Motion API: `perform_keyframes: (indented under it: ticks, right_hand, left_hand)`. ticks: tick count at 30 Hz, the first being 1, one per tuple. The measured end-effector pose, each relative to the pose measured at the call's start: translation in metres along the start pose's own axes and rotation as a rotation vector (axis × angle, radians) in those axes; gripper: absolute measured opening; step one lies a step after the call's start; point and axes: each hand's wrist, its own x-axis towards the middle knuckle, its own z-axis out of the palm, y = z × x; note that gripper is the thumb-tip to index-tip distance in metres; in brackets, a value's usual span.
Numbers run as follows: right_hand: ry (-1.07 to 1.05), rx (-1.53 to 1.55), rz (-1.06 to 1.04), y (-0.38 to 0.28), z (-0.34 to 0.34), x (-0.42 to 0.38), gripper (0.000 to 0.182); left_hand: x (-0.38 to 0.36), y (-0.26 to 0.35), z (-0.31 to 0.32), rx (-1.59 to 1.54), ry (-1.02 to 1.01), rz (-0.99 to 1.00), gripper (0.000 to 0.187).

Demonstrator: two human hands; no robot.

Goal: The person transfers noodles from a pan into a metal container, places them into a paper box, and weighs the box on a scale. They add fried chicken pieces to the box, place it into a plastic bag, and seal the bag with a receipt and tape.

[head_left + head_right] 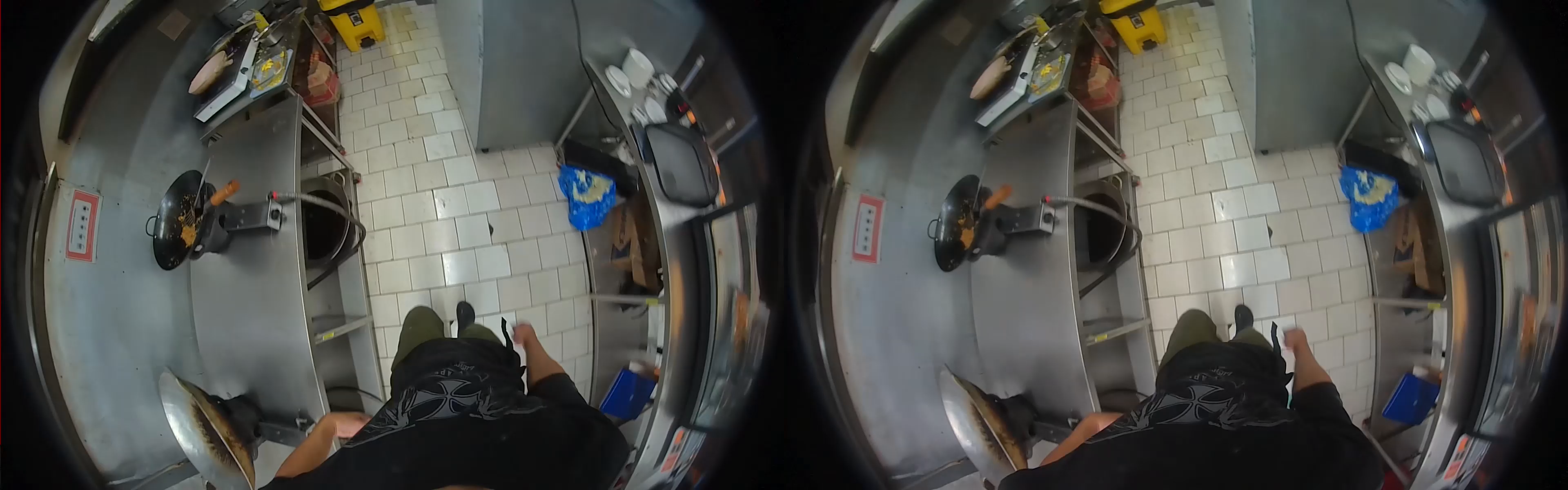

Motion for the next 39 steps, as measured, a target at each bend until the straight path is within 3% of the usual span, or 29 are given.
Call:
perform_keyframes:
  ticks: [1,2,4,6,9,12,14,15,16,17,18,19,21,23,24,26,27,30,31,33,34,35,37,38,39]
  right_hand:
    - [0.106,-0.055,-0.145,-0.043,-0.033,0.000,0.031]
    - [0.126,0.392,-0.244,-0.144,-0.074,0.001,0.028]
    - [0.071,0.637,-0.435,-0.298,-0.138,0.044,0.028]
    - [0.148,0.564,-0.556,-0.435,-0.194,0.051,0.027]
    - [0.089,0.607,-0.647,-0.533,-0.240,0.100,0.026]
    - [0.167,0.480,-0.558,-0.530,-0.254,0.174,0.027]
    - [0.127,0.287,-0.487,-0.464,-0.251,0.234,0.027]
    - [0.109,0.067,-0.375,-0.416,-0.242,0.268,0.027]
    - [0.109,-0.805,-0.628,-0.397,-0.248,0.251,0.035]
    - [0.120,-0.827,-0.653,-0.439,-0.272,0.288,0.035]
    - [0.140,-0.840,-0.688,-0.368,-0.263,0.299,0.034]
    - [0.148,-0.847,-0.715,-0.450,-0.222,0.333,0.034]
    - [0.151,-0.859,-0.752,-0.504,-0.218,0.395,0.034]
    - [0.144,-0.905,-0.779,-0.545,-0.249,0.442,0.033]
    - [0.144,-0.926,-0.799,-0.574,-0.267,0.468,0.033]
    - [0.155,-0.921,-0.845,-0.652,-0.291,0.527,0.033]
    - [0.165,-0.931,-0.865,-0.679,-0.324,0.558,0.033]
    - [0.187,-1.004,-0.933,-0.774,-0.438,0.641,0.033]
    - [0.193,-1.042,-0.954,-0.927,-0.427,0.698,0.033]
    - [0.206,-1.107,-1.006,-1.155,-0.461,0.776,0.033]
    - [0.209,-1.129,-1.035,-1.190,-0.462,0.795,0.033]
    - [0.170,-0.672,-0.893,-1.318,-0.448,0.709,0.039]
    - [0.297,-0.513,-1.014,-1.498,-0.427,0.644,0.038]
    - [0.040,-0.020,-1.028,-1.565,-0.403,0.609,0.031]
    - [0.099,-0.048,-1.089,-1.622,-0.379,0.587,0.026]
  left_hand:
    - [0.002,0.002,-0.005,-0.021,0.015,-0.010,0.036]
    - [0.007,0.004,-0.016,-0.042,0.031,-0.017,0.036]
    - [0.010,0.033,-0.080,-0.088,0.076,-0.037,0.036]
    - [0.023,0.068,-0.162,-0.127,0.131,-0.058,0.037]
    - [0.011,0.113,-0.276,-0.181,0.176,-0.102,0.037]
    - [-0.003,0.171,-0.413,-0.220,0.222,-0.083,0.037]
    - [0.007,0.173,-0.474,-0.262,0.256,-0.057,0.037]
    - [0.025,0.134,-0.513,-0.163,0.034,-0.184,0.034]
    - [0.037,0.109,-0.558,-0.058,-0.184,-0.310,0.032]
    - [0.036,0.106,-0.614,-0.059,-0.153,-0.293,0.032]
    - [0.028,0.107,-0.672,-0.033,-0.045,-0.349,0.032]
    - [0.016,0.111,-0.722,-0.016,0.050,-0.413,0.034]
    - [-0.004,0.176,-0.811,0.472,0.576,-0.616,0.039]
    - [0.000,0.190,-0.880,0.411,1.096,-0.442,0.043]
    - [0.008,0.201,-0.907,0.380,1.105,-0.441,0.043]
    - [-0.001,0.240,-0.956,0.104,1.174,-0.190,0.044]
    - [-0.002,0.248,-0.972,0.010,1.197,-0.007,0.042]
    - [-0.020,0.292,-1.018,-0.232,1.307,0.153,0.034]
    - [-0.022,0.297,-1.038,-0.271,1.323,0.174,0.034]
    - [-0.031,0.298,-1.079,-0.348,1.457,0.268,0.030]
    - [-0.040,0.299,-1.105,-0.386,1.513,0.305,0.027]
    - [-0.054,0.302,-1.133,-0.408,1.529,0.308,0.027]
    - [-0.086,0.307,-1.189,-0.373,1.705,0.389,0.025]
    - [-0.106,0.308,-1.217,-0.391,1.734,0.427,0.023]
    - [-0.130,0.306,-1.254,-0.397,1.776,0.471,0.022]
